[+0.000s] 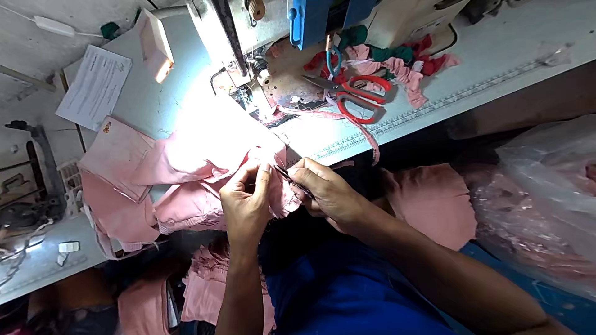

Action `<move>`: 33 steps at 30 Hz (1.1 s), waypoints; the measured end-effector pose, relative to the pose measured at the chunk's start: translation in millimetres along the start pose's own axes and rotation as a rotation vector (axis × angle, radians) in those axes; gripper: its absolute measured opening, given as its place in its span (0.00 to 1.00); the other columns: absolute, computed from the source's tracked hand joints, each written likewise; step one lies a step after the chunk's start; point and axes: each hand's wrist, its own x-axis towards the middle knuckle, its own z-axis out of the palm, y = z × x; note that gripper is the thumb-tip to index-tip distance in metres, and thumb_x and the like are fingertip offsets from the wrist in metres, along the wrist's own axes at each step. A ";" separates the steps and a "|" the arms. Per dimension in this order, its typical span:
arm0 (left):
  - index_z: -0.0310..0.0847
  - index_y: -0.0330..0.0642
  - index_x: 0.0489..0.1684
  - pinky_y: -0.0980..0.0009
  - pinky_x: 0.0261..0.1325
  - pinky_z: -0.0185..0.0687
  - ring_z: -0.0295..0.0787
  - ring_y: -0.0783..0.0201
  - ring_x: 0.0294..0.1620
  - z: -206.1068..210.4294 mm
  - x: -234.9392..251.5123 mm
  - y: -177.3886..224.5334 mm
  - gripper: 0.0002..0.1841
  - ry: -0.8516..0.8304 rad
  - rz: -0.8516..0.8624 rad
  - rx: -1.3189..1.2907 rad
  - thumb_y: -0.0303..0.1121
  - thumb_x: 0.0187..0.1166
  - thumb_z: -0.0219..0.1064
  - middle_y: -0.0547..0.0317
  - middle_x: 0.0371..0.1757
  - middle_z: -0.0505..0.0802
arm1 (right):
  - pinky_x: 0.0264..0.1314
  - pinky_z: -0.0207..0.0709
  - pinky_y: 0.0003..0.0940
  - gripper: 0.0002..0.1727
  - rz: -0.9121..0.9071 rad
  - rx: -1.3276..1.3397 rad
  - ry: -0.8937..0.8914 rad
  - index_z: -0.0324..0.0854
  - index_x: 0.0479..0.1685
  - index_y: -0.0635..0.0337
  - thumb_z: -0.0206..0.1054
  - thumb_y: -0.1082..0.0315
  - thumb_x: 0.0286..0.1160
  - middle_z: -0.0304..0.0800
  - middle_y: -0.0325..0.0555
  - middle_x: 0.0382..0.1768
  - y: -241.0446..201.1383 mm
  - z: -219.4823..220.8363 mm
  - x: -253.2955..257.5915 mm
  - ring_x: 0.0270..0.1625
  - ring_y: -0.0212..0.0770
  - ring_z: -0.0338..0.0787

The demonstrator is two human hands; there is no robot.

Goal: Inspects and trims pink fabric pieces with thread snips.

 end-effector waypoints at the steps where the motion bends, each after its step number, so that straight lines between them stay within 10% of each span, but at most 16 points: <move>1: 0.92 0.43 0.41 0.79 0.31 0.85 0.88 0.76 0.27 0.2 -0.3 -0.2 0.06 -0.001 -0.001 -0.004 0.31 0.83 0.69 0.68 0.30 0.93 | 0.14 0.52 0.14 0.09 -0.003 0.006 0.003 0.73 0.43 0.51 0.53 0.61 0.93 0.69 0.34 0.19 0.7 0.2 0.3 0.12 0.22 0.59; 33: 0.91 0.41 0.41 0.79 0.28 0.84 0.86 0.75 0.25 2.8 -1.8 -1.8 0.05 -0.011 0.022 -0.058 0.30 0.83 0.69 0.67 0.28 0.91 | 0.19 0.59 0.17 0.07 -0.175 0.104 0.063 0.75 0.42 0.56 0.57 0.66 0.89 0.70 0.36 0.19 18.3 8.3 14.0 0.16 0.25 0.65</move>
